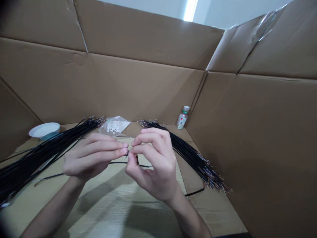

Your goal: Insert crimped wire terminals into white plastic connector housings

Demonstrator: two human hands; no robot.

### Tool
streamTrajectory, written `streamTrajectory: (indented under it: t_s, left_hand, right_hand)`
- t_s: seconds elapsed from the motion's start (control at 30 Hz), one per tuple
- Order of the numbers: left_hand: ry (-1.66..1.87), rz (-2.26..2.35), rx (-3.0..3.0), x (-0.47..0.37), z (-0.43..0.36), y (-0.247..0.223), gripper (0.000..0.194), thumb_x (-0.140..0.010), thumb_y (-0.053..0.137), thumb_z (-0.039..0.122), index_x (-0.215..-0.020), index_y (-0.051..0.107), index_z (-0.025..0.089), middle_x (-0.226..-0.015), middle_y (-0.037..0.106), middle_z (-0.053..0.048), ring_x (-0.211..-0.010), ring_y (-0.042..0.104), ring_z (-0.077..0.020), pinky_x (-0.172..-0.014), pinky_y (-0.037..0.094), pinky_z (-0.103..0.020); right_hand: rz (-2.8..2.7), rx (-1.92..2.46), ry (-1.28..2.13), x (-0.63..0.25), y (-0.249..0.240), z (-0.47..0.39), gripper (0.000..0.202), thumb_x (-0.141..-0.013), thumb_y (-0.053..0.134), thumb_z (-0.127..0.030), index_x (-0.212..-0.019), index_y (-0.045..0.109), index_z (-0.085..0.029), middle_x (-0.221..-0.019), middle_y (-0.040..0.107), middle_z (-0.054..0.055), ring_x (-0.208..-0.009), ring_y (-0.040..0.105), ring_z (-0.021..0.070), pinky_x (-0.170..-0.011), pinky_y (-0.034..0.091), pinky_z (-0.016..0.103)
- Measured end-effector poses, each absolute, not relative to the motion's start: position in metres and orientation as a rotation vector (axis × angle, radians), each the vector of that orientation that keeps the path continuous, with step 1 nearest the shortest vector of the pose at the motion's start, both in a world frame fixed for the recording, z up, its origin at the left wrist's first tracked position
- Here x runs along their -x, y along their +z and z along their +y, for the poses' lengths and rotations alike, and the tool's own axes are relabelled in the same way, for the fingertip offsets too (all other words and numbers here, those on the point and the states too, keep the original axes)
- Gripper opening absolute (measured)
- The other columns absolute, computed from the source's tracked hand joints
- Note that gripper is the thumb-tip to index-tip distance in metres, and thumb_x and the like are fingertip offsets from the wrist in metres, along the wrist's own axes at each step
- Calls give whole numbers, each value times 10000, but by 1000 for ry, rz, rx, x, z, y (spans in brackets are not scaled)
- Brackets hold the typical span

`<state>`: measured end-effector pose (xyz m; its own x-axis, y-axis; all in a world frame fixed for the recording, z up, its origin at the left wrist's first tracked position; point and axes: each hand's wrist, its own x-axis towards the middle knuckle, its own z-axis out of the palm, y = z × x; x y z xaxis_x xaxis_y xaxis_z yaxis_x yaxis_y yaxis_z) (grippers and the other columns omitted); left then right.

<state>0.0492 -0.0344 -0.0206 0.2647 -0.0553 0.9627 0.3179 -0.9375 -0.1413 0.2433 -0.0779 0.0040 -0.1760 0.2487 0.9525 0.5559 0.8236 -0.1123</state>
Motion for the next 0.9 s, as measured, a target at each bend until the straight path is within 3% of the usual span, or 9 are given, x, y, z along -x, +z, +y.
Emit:
streamTrajectory:
  t_s: [0.4,0.73,0.9]
  left_hand:
    - [-1819,-238,2296,-54,-35,-19,103,-921,766,63,-968,787,152,-918,827,-54,-789,735,-167,-687,620,-300]
    - [-1968,-372,2275,-60,-41,-22,244,-879,807,34,-1037,805,220,-907,826,-17,-798,741,-163,-699,611,-303]
    - [-1969,-393,2246,-60,-42,-21,242,-879,812,43,-1044,807,221,-904,828,-15,-795,743,-158,-699,612,-296]
  right_hand:
    - [-1734,561,-647,-237,-8,-75,237,-862,731,-16,-942,690,-235,-885,783,16,-991,711,237,-804,634,408]
    - [-1675,519,-265,-242,-1,-64,144,-866,710,-96,-904,719,-235,-917,760,33,-1001,715,257,-931,614,512]
    - [-1622,511,-352,-241,-7,-65,192,-839,698,-96,-951,734,-249,-964,753,44,-1031,688,275,-919,608,530]
